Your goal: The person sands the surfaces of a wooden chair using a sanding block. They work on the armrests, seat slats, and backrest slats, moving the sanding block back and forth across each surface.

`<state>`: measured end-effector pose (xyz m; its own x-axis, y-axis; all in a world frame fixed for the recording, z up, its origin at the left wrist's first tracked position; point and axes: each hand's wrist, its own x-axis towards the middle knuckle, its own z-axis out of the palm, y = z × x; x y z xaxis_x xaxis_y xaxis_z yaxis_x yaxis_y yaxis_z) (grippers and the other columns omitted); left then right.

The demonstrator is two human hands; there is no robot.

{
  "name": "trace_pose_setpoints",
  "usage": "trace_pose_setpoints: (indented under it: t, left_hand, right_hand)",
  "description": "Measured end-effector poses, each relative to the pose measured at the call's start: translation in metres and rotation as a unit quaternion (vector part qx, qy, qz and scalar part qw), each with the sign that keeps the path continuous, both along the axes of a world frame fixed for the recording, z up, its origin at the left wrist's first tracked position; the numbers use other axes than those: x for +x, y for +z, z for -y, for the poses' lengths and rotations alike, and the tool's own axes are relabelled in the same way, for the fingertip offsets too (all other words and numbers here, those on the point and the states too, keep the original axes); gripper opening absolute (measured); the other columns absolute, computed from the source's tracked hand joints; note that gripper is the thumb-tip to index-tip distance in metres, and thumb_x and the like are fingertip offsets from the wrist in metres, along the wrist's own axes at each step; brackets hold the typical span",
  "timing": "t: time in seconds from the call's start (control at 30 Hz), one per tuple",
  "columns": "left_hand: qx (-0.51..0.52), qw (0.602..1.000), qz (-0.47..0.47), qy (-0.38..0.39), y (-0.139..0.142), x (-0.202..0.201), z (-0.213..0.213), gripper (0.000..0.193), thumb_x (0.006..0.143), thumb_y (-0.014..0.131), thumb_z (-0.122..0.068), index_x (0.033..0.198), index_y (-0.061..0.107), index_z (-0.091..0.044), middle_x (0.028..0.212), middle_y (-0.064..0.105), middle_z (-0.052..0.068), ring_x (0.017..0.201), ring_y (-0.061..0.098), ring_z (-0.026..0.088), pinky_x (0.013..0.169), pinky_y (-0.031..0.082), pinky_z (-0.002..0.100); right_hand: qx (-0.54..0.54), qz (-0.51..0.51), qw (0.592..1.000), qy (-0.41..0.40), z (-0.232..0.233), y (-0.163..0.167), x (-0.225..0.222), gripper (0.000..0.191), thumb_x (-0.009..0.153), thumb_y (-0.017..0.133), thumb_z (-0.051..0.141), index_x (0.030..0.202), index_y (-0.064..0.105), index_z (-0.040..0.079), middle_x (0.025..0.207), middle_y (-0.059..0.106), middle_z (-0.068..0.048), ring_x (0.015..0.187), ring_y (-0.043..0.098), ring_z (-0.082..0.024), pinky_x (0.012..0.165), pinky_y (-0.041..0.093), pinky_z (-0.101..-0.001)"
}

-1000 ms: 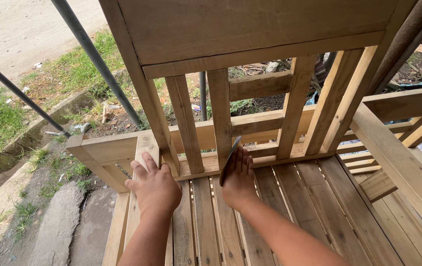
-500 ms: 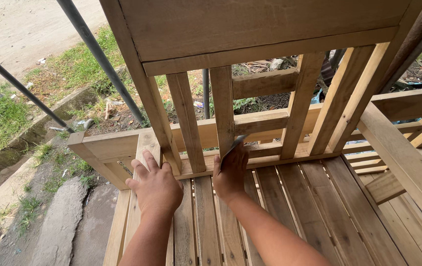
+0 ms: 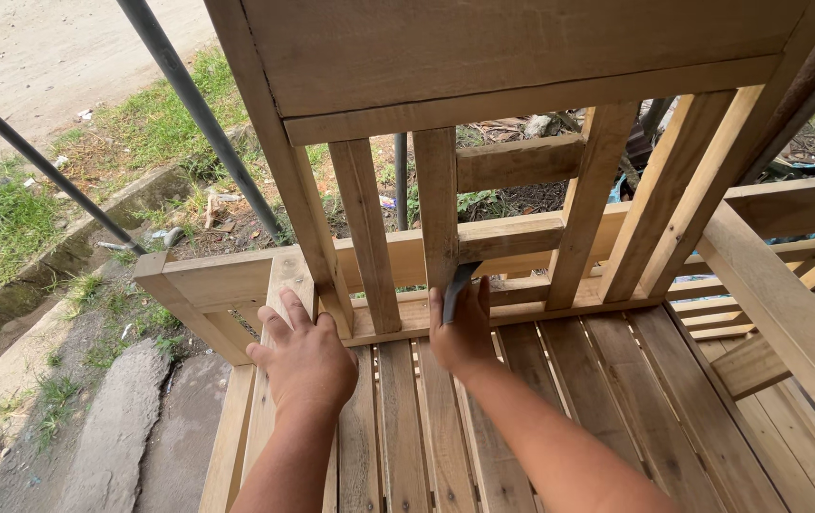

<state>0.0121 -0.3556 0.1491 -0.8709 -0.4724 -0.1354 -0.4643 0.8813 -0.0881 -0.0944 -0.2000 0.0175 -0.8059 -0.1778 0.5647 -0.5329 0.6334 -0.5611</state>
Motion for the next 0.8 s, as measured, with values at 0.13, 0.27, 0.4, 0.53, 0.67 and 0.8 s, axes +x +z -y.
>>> trace_pose_setpoints:
  t: [0.13, 0.27, 0.4, 0.53, 0.67, 0.8]
  left_hand:
    - [0.005, 1.000, 0.016, -0.002, -0.001, 0.001, 0.000, 0.045, 0.093, 0.060, -0.033, 0.135, 0.058, -0.017, 0.170, 0.008, 0.018, 0.152, 0.009, 0.047, 0.110, 0.027, 0.068]
    - [-0.008, 1.000, -0.001, -0.005, -0.003, 0.000, 0.000, 0.041, 0.093, 0.058, -0.026, 0.134, 0.059, -0.017, 0.169, 0.011, 0.020, 0.151, 0.011, 0.049, 0.108, 0.029, 0.068]
    - [-0.010, 1.000, 0.006, -0.007, -0.004, -0.001, 0.000, 0.042, 0.093, 0.060, -0.028, 0.133, 0.060, -0.017, 0.169, 0.011, 0.019, 0.151, 0.011, 0.049, 0.108, 0.029, 0.069]
    - [-0.012, 1.000, 0.007, -0.006, -0.004, -0.001, 0.001, 0.042, 0.093, 0.060, -0.029, 0.132, 0.061, -0.017, 0.169, 0.011, 0.019, 0.151, 0.013, 0.049, 0.107, 0.030, 0.069]
    - [-0.012, 1.000, -0.002, -0.007, -0.005, -0.001, 0.001, 0.042, 0.092, 0.060, -0.030, 0.132, 0.061, -0.017, 0.169, 0.011, 0.019, 0.150, 0.012, 0.049, 0.107, 0.030, 0.069]
    - [-0.011, 1.000, -0.006, -0.007, -0.006, -0.001, 0.001, 0.043, 0.092, 0.061, -0.031, 0.132, 0.061, -0.018, 0.169, 0.012, 0.019, 0.151, 0.013, 0.048, 0.107, 0.030, 0.069]
  right_hand:
    - [0.057, 0.124, 0.990, -0.029, -0.017, -0.016, -0.023, 0.039, 0.109, 0.041, 0.030, 0.134, 0.054, 0.004, 0.130, 0.064, -0.023, 0.133, 0.051, -0.044, 0.133, 0.012, -0.0556]
    - [-0.050, -0.025, 0.997, 0.045, -0.037, -0.023, -0.035, 0.035, 0.107, 0.047, 0.020, 0.128, 0.054, -0.007, 0.124, 0.059, -0.036, 0.120, 0.049, -0.057, 0.106, 0.037, -0.0548]
    - [-0.008, 0.343, 0.939, 0.036, -0.056, -0.015, -0.039, 0.031, 0.104, 0.048, 0.026, 0.109, 0.059, -0.002, 0.090, 0.070, -0.028, 0.086, 0.069, -0.045, 0.082, 0.053, -0.0497]
    - [-0.105, 0.169, 0.975, 0.097, -0.055, -0.009, -0.033, 0.037, 0.105, 0.049, 0.034, 0.106, 0.060, -0.001, 0.089, 0.069, -0.021, 0.083, 0.066, -0.039, 0.076, 0.052, -0.0454]
    - [-0.111, 0.218, 0.968, 0.055, -0.045, -0.008, -0.028, 0.044, 0.103, 0.052, 0.043, 0.100, 0.063, 0.000, 0.080, 0.069, -0.019, 0.078, 0.067, -0.039, 0.073, 0.052, -0.0446]
    - [-0.140, 0.261, 0.955, -0.009, -0.042, -0.009, -0.026, 0.042, 0.103, 0.057, 0.041, 0.097, 0.066, 0.001, 0.077, 0.070, -0.018, 0.078, 0.067, -0.037, 0.074, 0.053, -0.0431]
